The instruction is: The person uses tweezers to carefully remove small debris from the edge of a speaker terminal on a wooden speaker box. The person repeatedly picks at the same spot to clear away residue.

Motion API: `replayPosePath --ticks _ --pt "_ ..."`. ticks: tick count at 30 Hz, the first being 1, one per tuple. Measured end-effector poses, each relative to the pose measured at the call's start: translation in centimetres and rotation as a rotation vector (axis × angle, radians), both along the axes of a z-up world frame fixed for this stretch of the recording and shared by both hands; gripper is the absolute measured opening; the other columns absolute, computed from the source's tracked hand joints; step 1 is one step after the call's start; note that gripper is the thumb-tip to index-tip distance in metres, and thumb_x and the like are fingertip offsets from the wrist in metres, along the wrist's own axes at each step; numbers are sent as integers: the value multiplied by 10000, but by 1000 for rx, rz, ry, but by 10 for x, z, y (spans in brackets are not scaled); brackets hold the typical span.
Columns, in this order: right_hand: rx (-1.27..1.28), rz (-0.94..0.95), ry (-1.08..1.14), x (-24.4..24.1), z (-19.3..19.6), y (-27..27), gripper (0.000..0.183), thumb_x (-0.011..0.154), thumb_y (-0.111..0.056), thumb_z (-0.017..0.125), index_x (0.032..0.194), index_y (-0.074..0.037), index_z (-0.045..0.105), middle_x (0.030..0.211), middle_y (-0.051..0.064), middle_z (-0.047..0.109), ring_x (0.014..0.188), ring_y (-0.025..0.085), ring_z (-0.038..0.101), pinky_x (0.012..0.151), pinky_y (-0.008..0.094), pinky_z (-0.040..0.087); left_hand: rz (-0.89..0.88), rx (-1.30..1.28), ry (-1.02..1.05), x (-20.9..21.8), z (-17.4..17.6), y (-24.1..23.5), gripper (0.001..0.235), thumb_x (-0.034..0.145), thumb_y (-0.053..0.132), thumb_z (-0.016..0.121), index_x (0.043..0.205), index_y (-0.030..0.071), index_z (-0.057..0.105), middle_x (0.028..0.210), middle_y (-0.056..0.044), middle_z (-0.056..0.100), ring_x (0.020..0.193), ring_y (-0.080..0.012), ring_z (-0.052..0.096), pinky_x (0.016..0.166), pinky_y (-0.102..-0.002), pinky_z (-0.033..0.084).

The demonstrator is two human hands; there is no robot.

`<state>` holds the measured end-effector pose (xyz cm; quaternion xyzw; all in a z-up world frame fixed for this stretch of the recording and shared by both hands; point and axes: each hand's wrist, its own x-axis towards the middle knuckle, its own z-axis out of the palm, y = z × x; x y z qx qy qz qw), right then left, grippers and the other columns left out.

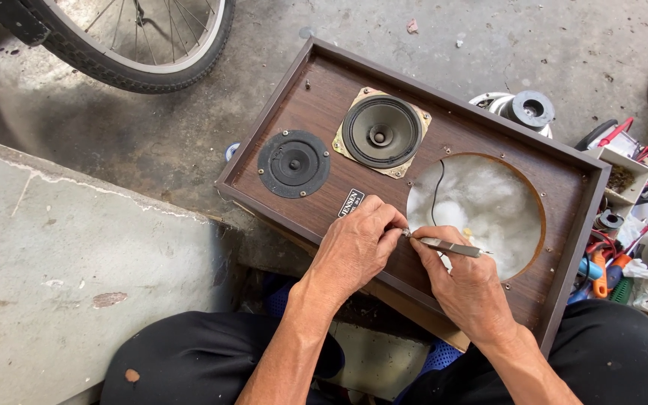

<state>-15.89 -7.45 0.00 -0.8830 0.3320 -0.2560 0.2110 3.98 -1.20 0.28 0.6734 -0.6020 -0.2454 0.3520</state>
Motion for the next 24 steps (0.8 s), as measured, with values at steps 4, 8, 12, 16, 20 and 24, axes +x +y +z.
replayPosePath --ticks 4,8,12,16,20,24 --pt "249 -32 -68 10 19 -2 148 1069 -90 690 1212 -75 727 1163 31 800 992 186 756 897 317 598 -37 22 39 3 3 1 91 1042 151 684 1122 129 720 1118 -16 661 861 -281 724 748 -472 598" --pt "267 -38 49 3 13 -9 164 1066 -135 719 1229 -127 706 1037 -35 776 743 167 658 745 328 540 -46 33 45 3 5 1 100 1065 164 669 1137 127 728 1123 -18 665 868 -267 724 732 -454 587" --pt "211 -22 65 4 13 -8 132 1067 -128 708 1196 -103 703 1130 -50 772 715 191 613 724 348 513 -31 16 48 3 0 1 83 1049 153 688 1117 127 728 1114 -22 669 859 -293 718 734 -473 578" --pt "130 -34 16 6 11 -1 107 1091 -118 688 1166 -58 735 1104 -55 760 703 163 616 722 330 510 -39 14 50 3 -1 1 91 1052 149 688 1126 122 732 1120 -21 667 850 -280 718 732 -464 592" --pt "129 -41 -19 9 11 -1 105 1093 -118 699 1169 -54 734 1016 -54 744 628 148 531 649 316 480 -34 -11 41 3 -5 1 84 1048 151 696 1119 121 728 1122 -30 670 865 -296 728 741 -478 595" --pt "86 -6 69 12 13 -5 121 1053 -122 733 1170 -100 710 1077 -26 796 804 180 749 750 344 583 -31 15 71 2 0 1 97 1043 141 665 1113 120 727 1125 -21 683 885 -301 731 750 -475 586"
